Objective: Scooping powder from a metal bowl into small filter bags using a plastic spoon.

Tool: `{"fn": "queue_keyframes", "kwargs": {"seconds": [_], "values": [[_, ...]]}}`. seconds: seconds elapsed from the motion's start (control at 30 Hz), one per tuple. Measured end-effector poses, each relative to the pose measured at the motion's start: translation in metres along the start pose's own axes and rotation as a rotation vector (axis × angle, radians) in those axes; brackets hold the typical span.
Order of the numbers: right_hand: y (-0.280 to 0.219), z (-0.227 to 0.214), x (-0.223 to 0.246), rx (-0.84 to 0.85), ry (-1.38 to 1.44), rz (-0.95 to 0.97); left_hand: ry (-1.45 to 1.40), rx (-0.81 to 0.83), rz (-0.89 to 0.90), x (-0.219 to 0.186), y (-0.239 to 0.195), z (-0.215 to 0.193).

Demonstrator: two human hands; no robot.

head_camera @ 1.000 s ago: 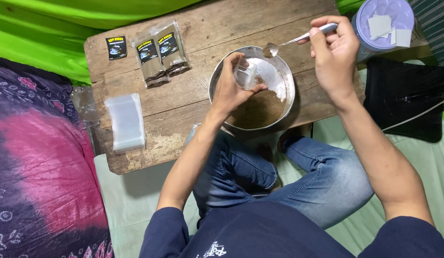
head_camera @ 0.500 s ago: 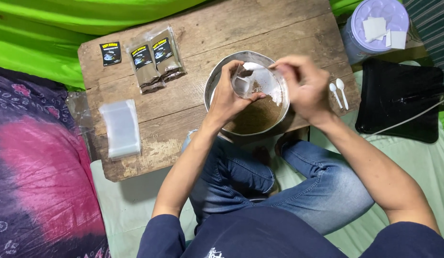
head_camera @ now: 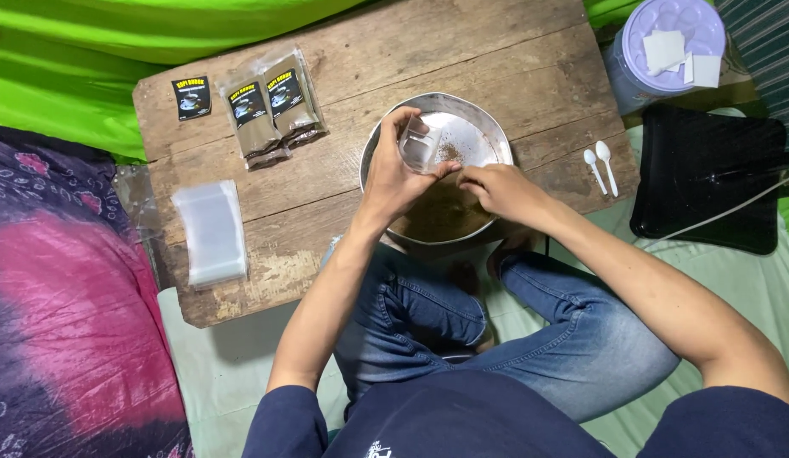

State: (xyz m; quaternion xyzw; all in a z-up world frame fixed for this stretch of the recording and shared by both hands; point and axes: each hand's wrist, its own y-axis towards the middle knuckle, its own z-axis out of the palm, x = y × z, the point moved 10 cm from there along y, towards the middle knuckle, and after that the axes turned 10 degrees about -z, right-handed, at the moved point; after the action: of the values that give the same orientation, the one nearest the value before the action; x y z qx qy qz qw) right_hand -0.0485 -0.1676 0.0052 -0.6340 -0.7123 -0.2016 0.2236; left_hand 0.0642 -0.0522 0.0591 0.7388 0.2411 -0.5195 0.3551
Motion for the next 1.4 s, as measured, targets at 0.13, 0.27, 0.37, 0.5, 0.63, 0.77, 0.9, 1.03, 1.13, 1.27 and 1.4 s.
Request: {"fn": "queue_keyframes", "kwargs": {"seconds": [0.13, 0.27, 0.37, 0.5, 0.63, 0.77, 0.9, 1.03, 1.13, 1.27, 1.4], "values": [[0.002, 0.006, 0.009, -0.090, -0.012, -0.108, -0.007, 0.002, 0.007, -0.001, -0.001, 0.000], [0.005, 0.028, 0.003, 0.051, -0.117, -0.089, -0.011, -0.001, 0.015, -0.005, -0.002, -0.002], [0.004, 0.048, -0.008, 0.065, -0.180, -0.101, -0.016, -0.005, 0.026, -0.007, -0.003, -0.003], [0.006, 0.043, 0.000, 0.070, -0.209, -0.149, -0.020, -0.003, 0.026, -0.007, -0.002, -0.003], [0.006, 0.030, 0.006, -0.031, -0.167, -0.158, -0.015, -0.019, 0.019, -0.005, -0.002, -0.003], [0.005, 0.027, 0.014, 0.127, -0.199, -0.054, -0.010, -0.019, 0.027, -0.005, 0.001, -0.003], [0.002, 0.046, 0.001, 0.148, -0.183, -0.080, -0.017, -0.027, 0.015, 0.005, 0.003, -0.002], [0.002, 0.043, 0.003, 0.199, -0.238, -0.071, -0.003, -0.020, 0.019, -0.004, 0.002, -0.003], [0.002, 0.026, 0.009, -0.010, -0.222, -0.157, -0.014, -0.028, 0.002, -0.002, 0.002, -0.004], [0.001, 0.050, -0.008, 0.189, -0.150, 0.022, -0.008, -0.026, 0.020, -0.002, 0.001, -0.003], [0.002, 0.040, -0.021, -0.017, -0.241, -0.124, -0.021, -0.033, 0.007, -0.003, 0.000, -0.007]]}}
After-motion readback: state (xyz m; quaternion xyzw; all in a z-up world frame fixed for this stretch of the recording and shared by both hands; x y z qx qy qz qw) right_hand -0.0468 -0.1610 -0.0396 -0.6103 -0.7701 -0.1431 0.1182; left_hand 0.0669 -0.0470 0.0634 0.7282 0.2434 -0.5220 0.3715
